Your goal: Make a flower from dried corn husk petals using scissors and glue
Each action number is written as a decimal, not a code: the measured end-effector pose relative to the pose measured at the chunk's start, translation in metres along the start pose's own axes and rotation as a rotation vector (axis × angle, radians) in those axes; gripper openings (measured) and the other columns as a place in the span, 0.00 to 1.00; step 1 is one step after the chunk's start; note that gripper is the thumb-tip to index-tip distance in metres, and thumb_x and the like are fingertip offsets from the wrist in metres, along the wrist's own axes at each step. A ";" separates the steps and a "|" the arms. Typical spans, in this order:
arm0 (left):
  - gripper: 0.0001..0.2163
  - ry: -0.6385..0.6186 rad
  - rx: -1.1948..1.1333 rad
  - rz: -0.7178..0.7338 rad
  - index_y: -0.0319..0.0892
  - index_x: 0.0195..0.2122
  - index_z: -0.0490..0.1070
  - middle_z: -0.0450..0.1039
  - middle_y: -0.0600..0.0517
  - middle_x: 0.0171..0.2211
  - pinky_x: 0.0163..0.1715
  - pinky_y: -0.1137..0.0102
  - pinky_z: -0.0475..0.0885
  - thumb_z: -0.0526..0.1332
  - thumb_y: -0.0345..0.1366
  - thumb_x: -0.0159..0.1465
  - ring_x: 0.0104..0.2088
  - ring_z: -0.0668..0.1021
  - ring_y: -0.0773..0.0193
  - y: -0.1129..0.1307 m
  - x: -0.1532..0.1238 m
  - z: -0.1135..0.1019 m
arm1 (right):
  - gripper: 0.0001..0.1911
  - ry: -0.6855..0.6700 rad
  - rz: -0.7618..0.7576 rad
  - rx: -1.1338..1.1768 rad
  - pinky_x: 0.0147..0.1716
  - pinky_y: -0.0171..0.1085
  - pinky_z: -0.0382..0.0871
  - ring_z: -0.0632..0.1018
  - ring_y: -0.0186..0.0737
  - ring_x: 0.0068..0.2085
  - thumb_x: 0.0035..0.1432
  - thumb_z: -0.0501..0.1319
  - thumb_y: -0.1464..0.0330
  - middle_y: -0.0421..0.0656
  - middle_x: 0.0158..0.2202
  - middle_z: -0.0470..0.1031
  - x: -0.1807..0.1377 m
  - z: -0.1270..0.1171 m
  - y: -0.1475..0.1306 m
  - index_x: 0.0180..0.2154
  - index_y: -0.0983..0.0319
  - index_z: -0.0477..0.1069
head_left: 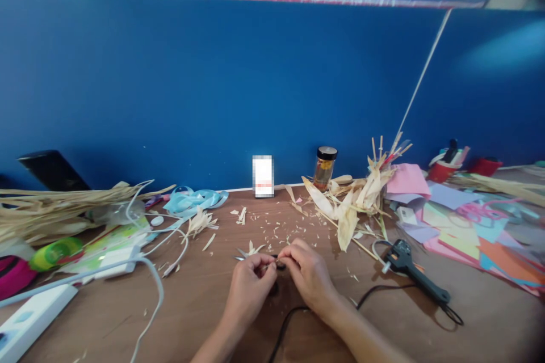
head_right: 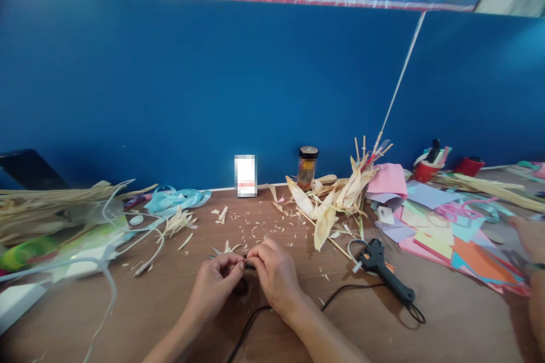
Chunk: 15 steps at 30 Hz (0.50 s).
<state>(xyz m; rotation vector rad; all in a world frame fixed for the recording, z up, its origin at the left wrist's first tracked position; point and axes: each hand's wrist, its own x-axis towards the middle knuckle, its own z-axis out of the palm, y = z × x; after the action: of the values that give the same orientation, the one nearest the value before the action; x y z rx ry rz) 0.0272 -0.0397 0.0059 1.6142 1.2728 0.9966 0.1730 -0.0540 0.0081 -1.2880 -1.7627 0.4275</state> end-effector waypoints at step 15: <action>0.11 0.033 -0.016 0.033 0.38 0.27 0.72 0.72 0.52 0.22 0.23 0.74 0.64 0.55 0.40 0.56 0.23 0.71 0.66 0.001 0.000 0.000 | 0.10 -0.007 0.060 0.117 0.31 0.32 0.64 0.71 0.35 0.34 0.54 0.55 0.73 0.41 0.33 0.69 0.003 0.000 0.003 0.39 0.60 0.68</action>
<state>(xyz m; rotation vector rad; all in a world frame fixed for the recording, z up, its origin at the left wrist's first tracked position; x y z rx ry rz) 0.0274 -0.0394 0.0069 1.6177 1.2609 1.0557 0.1748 -0.0498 0.0072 -1.2601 -1.6827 0.5610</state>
